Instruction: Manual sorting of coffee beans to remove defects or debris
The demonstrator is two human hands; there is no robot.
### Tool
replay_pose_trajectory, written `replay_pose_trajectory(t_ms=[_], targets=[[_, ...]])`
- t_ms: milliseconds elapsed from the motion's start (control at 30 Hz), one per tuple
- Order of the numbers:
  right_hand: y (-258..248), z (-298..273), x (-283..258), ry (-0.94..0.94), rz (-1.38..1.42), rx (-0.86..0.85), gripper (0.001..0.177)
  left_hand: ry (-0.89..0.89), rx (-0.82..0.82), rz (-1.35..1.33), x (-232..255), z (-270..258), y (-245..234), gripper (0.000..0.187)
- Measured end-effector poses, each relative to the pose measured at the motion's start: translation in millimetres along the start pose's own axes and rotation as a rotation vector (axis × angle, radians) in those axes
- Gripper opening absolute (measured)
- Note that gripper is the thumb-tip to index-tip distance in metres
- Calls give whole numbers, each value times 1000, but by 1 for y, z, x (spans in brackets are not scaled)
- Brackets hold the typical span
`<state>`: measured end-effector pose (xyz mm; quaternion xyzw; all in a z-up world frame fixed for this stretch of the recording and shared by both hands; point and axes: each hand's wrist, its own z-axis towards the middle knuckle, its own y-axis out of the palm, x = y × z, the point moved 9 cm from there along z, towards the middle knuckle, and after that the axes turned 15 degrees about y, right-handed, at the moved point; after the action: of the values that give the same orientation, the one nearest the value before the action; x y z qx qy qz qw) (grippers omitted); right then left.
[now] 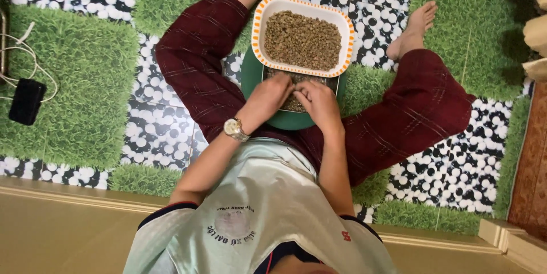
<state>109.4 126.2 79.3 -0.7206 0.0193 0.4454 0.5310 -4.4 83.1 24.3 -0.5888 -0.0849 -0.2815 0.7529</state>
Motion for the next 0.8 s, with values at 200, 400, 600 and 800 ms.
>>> replay_pose_trajectory(t_ms=[200, 400, 600, 800], targets=[[-30, -5, -15, 49, 127, 55, 24, 27, 104, -267, 50, 10, -57, 24], [-34, -54, -70, -197, 387, -195, 36, 29, 116, -132, 41, 12, -7, 26], [-109, -133, -244, -1007, 850, -1072, 93, -66, 138, -48, 21, 8, 19, 23], [-106, -131, -250, -1079, 897, -1228, 77, -138, -51, -6, -7, 10, 56, 42]])
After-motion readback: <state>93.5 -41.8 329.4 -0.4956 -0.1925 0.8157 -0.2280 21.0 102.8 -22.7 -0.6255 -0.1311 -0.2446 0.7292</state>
